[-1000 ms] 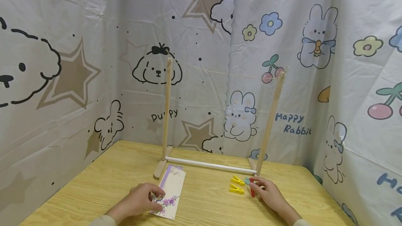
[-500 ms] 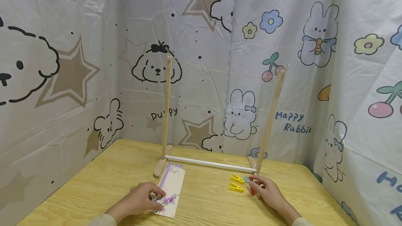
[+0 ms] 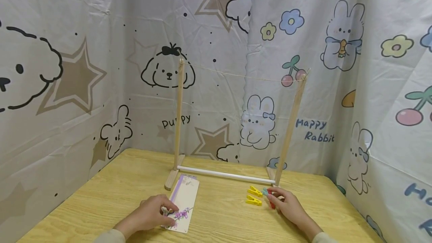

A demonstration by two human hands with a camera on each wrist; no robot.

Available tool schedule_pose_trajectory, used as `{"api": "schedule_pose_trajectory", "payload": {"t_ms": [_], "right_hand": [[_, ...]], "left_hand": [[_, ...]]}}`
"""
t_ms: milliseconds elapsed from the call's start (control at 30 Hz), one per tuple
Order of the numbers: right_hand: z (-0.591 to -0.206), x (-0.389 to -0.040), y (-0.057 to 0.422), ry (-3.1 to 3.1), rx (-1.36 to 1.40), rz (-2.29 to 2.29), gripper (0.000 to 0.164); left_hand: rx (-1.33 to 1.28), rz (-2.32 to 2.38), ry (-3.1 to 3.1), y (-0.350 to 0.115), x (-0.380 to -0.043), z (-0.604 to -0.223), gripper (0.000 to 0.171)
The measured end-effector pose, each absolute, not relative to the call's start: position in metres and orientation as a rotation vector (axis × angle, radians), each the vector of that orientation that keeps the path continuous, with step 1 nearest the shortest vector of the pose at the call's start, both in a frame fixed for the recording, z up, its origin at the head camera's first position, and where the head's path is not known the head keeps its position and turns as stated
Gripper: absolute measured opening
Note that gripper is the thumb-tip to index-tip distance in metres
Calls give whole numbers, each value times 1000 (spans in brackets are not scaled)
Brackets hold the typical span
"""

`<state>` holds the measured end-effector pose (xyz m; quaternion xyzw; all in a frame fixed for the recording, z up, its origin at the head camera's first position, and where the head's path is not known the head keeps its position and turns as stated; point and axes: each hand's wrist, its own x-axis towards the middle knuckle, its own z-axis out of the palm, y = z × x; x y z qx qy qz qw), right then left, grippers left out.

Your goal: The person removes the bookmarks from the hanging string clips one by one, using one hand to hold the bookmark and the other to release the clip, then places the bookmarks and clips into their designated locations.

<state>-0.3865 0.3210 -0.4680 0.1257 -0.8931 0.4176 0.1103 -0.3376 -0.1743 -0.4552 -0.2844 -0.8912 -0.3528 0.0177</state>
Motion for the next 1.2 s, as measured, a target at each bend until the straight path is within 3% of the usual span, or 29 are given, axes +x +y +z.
{"api": "schedule_pose_trajectory", "payload": {"t_ms": [1200], "right_hand": [[-473,-390,320,-2668,360,1077,33]], "left_hand": [[-863,-1076,-2775,-176,-333,-454,26]]}}
